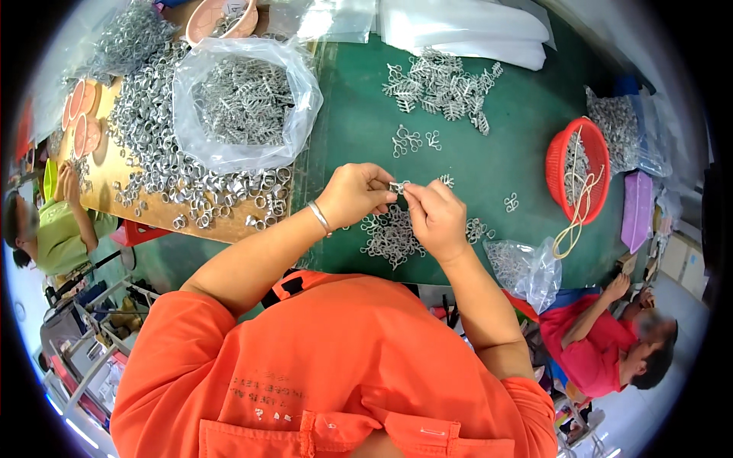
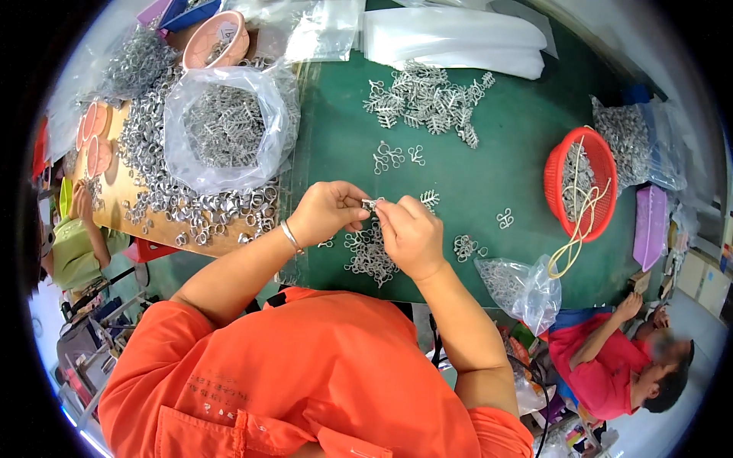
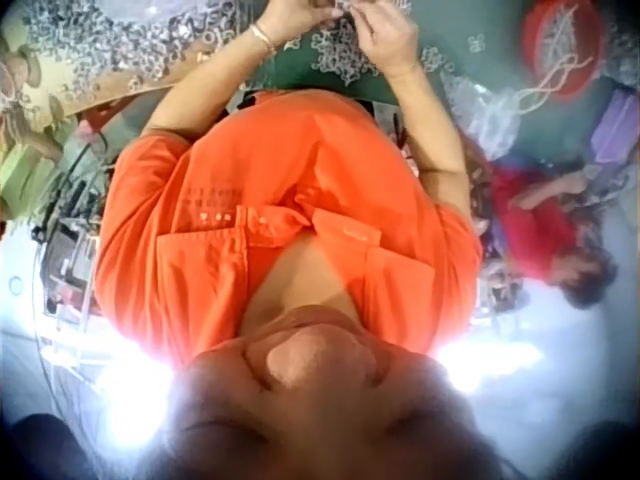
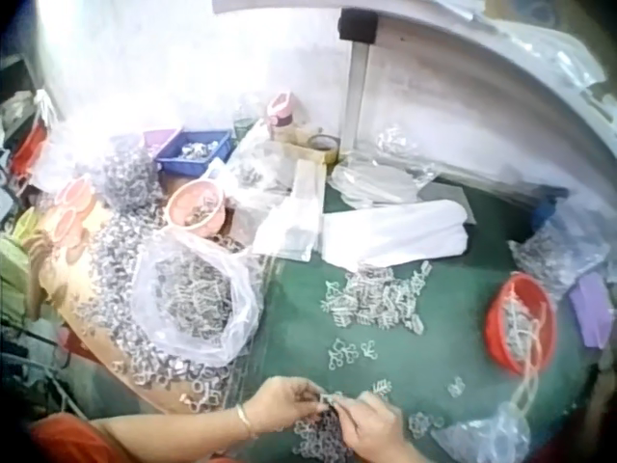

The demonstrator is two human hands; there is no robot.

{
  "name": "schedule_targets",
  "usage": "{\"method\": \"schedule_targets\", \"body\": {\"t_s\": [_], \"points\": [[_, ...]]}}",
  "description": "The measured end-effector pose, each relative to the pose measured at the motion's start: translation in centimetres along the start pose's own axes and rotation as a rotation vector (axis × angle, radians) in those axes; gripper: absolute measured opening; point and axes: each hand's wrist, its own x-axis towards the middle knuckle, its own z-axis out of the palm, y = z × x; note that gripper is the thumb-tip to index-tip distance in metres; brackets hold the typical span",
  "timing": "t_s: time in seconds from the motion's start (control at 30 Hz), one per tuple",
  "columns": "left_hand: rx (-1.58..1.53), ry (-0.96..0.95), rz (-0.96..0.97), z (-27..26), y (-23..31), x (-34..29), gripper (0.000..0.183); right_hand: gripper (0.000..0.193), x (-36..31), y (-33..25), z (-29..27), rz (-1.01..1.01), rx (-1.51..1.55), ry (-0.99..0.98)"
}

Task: The person detaches metal pieces from sprues by hand and packs the separated pieces into plastic bags.

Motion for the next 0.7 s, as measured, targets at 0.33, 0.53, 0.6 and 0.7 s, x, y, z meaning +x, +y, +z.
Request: {"method": "schedule_targets", "body": {"t_s": [0.33, 0.53, 0.6, 0.7], "points": [[0.835, 0.282, 0.406, -2.1, -2.8, 1.9, 0.017, 0.027, -2.4, 7.5, -1.7, 0.514, -0.012, -0.055], [0.866, 0.404, 0.551, -2.8, -3.6, 2.2, 0.009, 0.019, -2.8, 8.2, -2.7, 0.907, 0.7, 0.112], [0.788, 0.368, 0.566, -2.6, -2.7, 2.1, 0.009, 0.019, -2.8, 7.6, -3.5, 0.977, 0.974, 0.171], [0.751, 0.336, 0.618, -0.8, -2.6, 2.7, 0.025, 0.018, -3.8, 7.4, -2.2, 0.455, 0.15, -0.122]]}}
